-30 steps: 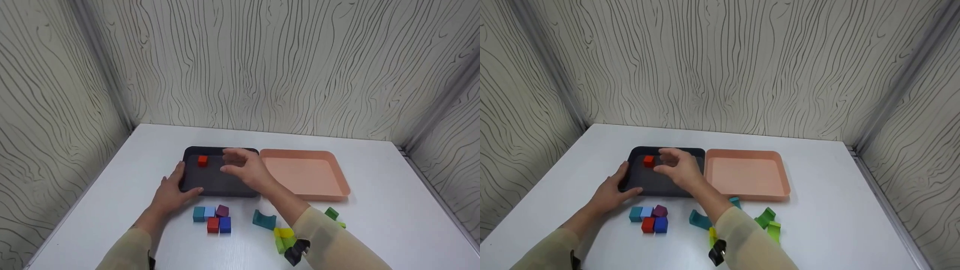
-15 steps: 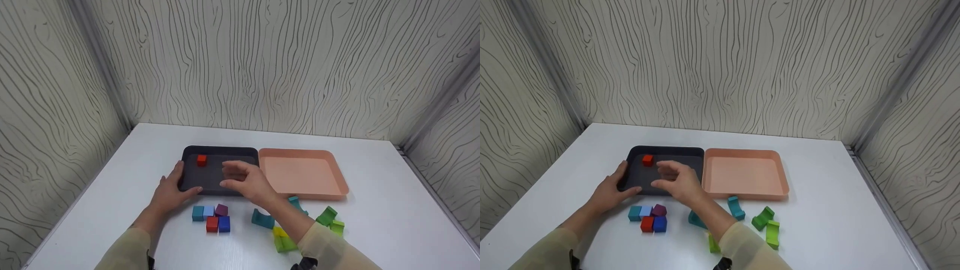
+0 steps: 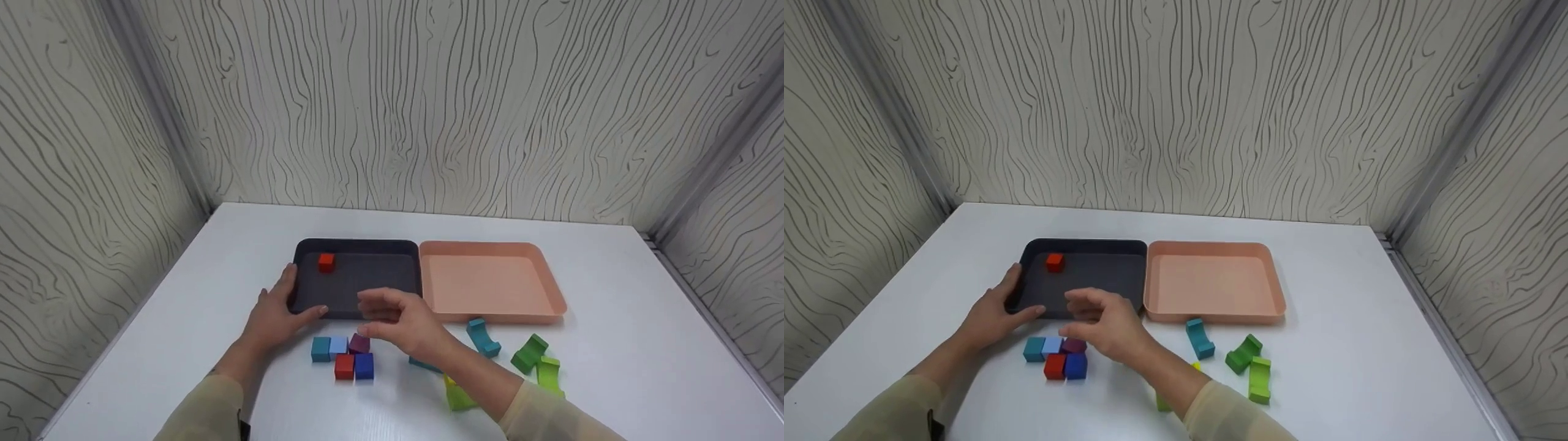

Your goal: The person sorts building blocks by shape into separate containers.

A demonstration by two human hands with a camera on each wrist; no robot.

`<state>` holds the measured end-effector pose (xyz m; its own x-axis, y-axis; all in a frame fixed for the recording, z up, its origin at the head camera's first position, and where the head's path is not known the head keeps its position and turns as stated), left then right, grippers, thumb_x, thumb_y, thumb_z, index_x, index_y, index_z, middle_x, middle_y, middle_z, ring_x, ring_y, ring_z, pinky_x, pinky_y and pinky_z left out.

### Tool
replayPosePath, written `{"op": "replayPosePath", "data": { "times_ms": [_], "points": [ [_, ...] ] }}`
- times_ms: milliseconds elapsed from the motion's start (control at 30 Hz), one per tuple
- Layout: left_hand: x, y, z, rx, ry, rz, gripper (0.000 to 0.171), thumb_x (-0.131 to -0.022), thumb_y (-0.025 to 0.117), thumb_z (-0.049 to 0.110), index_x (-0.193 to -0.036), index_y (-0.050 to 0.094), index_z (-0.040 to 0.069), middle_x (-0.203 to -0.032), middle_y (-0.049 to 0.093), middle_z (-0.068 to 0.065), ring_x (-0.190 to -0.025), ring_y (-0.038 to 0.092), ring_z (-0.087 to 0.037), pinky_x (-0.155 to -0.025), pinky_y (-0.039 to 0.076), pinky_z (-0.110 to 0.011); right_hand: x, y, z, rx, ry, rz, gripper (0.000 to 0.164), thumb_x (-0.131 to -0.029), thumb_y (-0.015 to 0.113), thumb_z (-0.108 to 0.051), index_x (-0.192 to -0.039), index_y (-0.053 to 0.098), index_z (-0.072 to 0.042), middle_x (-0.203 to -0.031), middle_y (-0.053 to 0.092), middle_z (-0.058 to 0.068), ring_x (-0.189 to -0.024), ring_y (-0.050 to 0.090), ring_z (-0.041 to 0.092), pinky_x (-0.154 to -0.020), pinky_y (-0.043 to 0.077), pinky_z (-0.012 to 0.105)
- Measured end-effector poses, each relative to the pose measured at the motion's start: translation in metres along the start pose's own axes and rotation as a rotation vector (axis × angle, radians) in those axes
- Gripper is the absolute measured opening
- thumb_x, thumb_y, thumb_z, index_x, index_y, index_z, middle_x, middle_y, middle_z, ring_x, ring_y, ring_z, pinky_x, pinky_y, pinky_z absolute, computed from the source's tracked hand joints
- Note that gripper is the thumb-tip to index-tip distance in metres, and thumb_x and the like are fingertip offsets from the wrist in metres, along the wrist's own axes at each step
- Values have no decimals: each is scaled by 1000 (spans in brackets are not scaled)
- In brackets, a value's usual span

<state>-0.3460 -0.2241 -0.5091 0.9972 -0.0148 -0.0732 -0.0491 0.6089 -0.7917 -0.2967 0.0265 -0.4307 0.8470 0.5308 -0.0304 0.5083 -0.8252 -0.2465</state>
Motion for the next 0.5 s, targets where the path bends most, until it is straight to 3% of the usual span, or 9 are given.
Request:
{"op": "replayPosePath", "data": {
  "times_ms": [200,500],
  "points": [
    [0,0,-2,3,-18,3,124,-85,71,77,-172,11,13,-177,14,-11,-162,15,-37,-128,3,-62,9,5,10,-6,57,-27,47,-95,83,-21,-139,69,-21,-130,71,-1,-126,67,22,-105,54,33],
    [0,-1,-2,-7,-11,-4,125,-85,70,79,-171,11,11,-177,14,-12,-162,15,-36,-128,4,-62,21,13,24,-56,80,-36,45,-95,83,-16,-138,69,-18,-127,72,7,-124,67,28,-104,55,34]
  ]
}}
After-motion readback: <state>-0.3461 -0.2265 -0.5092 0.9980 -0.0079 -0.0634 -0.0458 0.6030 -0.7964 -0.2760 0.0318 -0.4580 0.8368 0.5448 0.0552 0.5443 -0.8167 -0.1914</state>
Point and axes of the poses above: each hand's wrist, its own x-axis away from the middle knuckle, its own y-axis out of the palm, z = x × y, the point moved 9 cm from there along -x, towards the middle knuckle
